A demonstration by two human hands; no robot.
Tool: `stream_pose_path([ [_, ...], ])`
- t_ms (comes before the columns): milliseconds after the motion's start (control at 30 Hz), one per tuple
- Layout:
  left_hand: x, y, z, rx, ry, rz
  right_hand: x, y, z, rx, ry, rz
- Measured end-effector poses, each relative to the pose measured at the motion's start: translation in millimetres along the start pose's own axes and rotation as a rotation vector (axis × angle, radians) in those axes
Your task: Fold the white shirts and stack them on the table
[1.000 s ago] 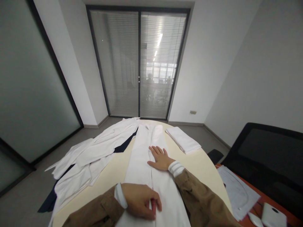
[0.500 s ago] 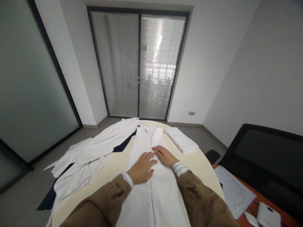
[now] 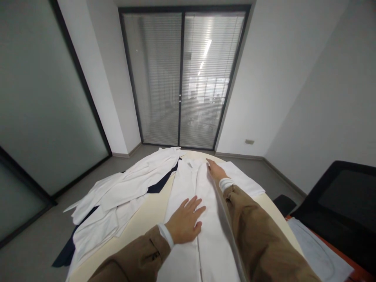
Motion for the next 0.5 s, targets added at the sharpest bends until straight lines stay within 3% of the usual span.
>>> stream_pose_path([
  [200,-1.8,-3,3,0.005,-0.003,-0.015,15,-24,-4,0.073,0.066,0.018],
  [500,2.3,-6,4,0.011,-0.027,-0.035,33,-10,6,0.083,0.125,-0.069],
])
Point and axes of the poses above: each hand's wrist, its own y-axis away from the middle knuckle, its own x-axis out of the palm, z = x × y, the point moved 10 cm from there along -y, towards the middle knuckle, and after that the axes turned 14 degrees about -y, right-handed, at the moved point
